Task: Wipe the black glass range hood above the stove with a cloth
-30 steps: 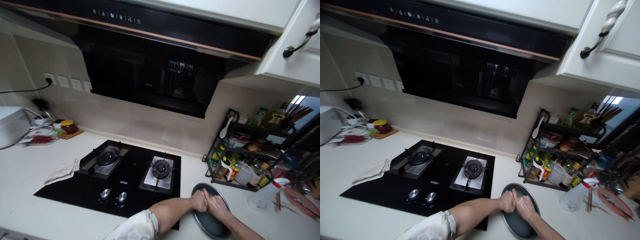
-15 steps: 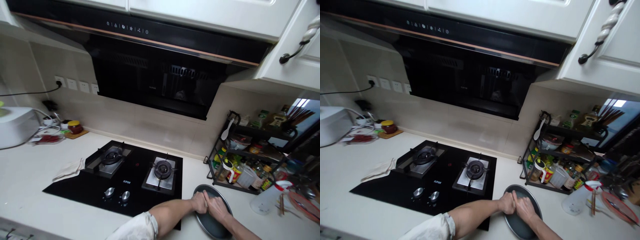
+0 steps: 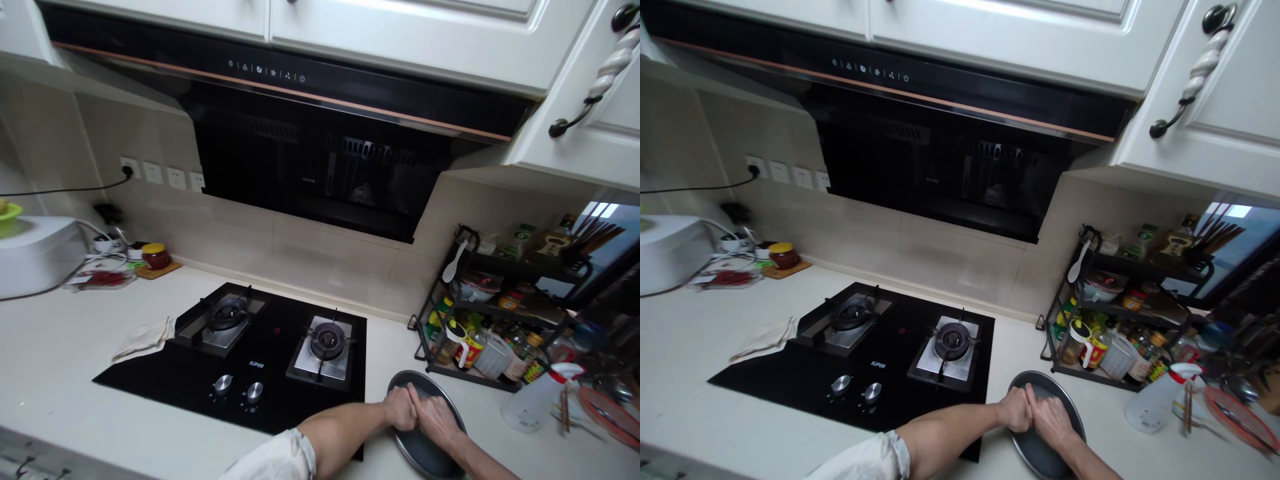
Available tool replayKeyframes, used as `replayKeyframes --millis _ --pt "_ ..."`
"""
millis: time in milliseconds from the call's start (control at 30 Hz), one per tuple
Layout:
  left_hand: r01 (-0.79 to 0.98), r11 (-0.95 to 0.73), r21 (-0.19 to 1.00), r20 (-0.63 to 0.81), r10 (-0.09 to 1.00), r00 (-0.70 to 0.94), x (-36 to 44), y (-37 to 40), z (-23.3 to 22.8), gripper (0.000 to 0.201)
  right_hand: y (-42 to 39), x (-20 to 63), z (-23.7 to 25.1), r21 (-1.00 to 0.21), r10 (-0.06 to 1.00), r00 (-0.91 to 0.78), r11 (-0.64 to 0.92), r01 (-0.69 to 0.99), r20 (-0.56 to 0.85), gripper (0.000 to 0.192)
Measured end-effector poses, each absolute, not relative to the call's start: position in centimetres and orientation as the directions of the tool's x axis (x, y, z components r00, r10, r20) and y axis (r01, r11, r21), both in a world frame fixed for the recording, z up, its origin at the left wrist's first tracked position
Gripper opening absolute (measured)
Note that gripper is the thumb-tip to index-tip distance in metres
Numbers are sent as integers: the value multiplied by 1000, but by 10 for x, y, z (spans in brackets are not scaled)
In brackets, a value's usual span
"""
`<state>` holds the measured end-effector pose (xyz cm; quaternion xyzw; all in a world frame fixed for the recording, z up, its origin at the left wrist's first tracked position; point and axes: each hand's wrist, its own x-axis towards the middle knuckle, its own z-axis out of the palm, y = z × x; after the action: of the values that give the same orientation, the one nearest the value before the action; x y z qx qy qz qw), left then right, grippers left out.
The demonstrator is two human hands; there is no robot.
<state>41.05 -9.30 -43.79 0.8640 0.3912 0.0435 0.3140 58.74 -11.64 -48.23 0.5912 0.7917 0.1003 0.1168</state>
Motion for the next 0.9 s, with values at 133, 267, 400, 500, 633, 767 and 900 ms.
replayKeyframes --millis 133,267,400,500,633,767,900 --pt "769 -347 536 -215 825 522 401 -100 -427 41 -114 578 -463 233 966 -252 258 938 -56 73" --pt "841 -236 487 -172 918 358 376 -93 -415 43 -104 540 -444 112 985 -172 173 979 -16 89" --pt "887 -183 423 -104 963 248 336 -83 -410 48 -95 494 -445 2 988 -143 144 990 -63 88" --pt "911 -163 378 -67 977 203 304 -84 -411 43 -93 477 -456 -10 975 -186 186 982 -122 79" --pt "924 -124 363 -46 988 150 268 -90 -413 40 -96 480 -464 39 969 -178 187 982 -171 54" --pt "923 -79 376 -58 992 109 244 -96 -413 37 -101 493 -466 79 973 -159 174 982 -165 52" --pt "910 -38 412 -89 993 82 230 -100 -414 33 -108 508 -471 102 970 -175 193 976 -167 54"
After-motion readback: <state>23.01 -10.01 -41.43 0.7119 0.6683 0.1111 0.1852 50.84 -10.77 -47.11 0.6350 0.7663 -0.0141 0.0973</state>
